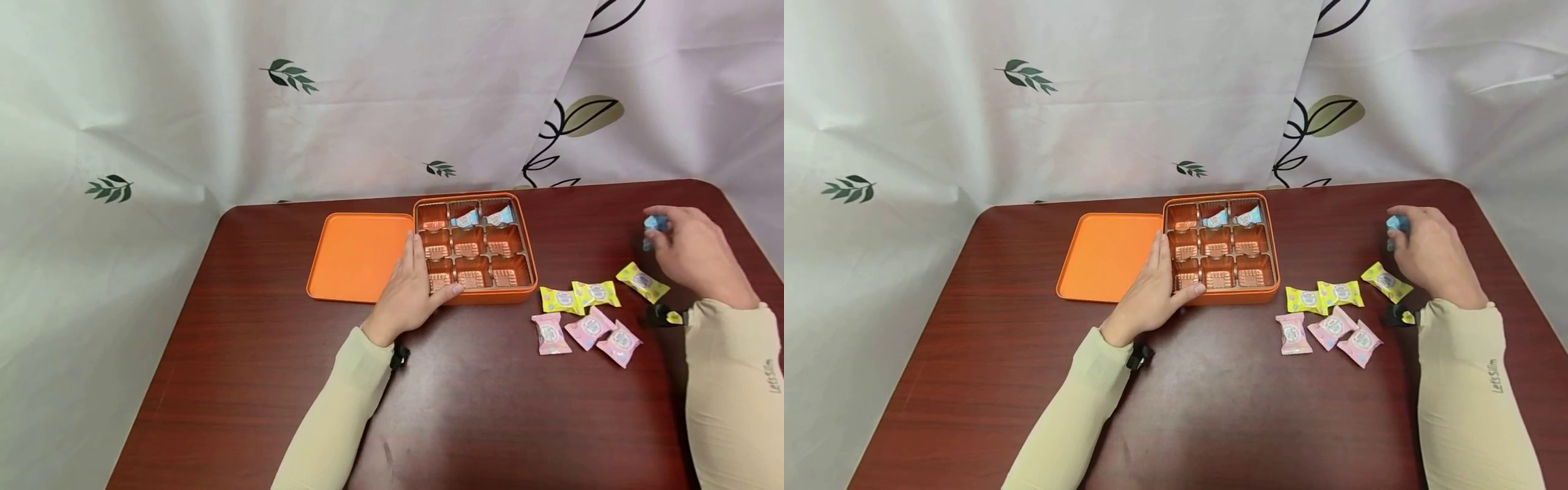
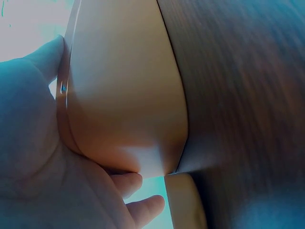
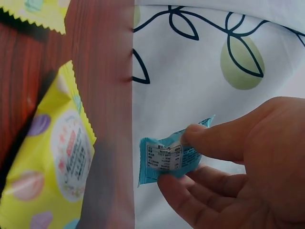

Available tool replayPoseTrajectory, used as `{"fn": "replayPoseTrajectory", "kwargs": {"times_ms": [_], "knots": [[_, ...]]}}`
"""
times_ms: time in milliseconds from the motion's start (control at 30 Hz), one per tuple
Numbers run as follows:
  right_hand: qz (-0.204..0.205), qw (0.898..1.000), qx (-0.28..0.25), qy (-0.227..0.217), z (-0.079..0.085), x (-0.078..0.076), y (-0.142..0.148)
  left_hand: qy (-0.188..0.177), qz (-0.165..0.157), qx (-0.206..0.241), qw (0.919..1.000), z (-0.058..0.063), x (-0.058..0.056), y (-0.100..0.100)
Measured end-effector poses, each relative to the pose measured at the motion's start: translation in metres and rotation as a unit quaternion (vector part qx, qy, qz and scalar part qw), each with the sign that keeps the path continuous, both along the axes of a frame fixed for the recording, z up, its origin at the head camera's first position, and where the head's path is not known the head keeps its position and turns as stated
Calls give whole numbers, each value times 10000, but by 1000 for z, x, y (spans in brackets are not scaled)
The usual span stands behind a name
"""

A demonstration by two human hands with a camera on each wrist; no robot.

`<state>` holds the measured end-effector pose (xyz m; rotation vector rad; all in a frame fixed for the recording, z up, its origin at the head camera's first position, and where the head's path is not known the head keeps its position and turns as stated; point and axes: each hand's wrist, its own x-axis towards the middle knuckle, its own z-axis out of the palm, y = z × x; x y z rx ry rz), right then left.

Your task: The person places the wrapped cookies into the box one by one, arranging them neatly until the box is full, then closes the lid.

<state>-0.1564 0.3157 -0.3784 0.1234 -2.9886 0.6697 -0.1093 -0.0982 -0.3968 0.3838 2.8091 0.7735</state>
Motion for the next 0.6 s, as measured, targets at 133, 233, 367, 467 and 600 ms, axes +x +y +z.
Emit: {"fn": "replayPoseTrajectory", "kwargs": {"times_ms": [133, 233, 367, 467, 600], "knots": [[66, 9999, -75, 62, 0, 0, -3, -28, -3, 12, 10000, 0, 0, 0], [55, 9999, -136, 56, 1, 0, -7, -58, 10, 29, 10000, 1, 0, 0], [25, 9995, -301, 123, 3, 1, -14, -80, 14, 4, 10000, 1, -1, 0], [22, 9990, -424, 166, 4, 2, -18, -73, 14, -18, 10000, 1, -1, 0], [113, 9990, -416, 110, 5, 3, -22, -58, 11, -45, 10000, 1, -1, 1]]}}
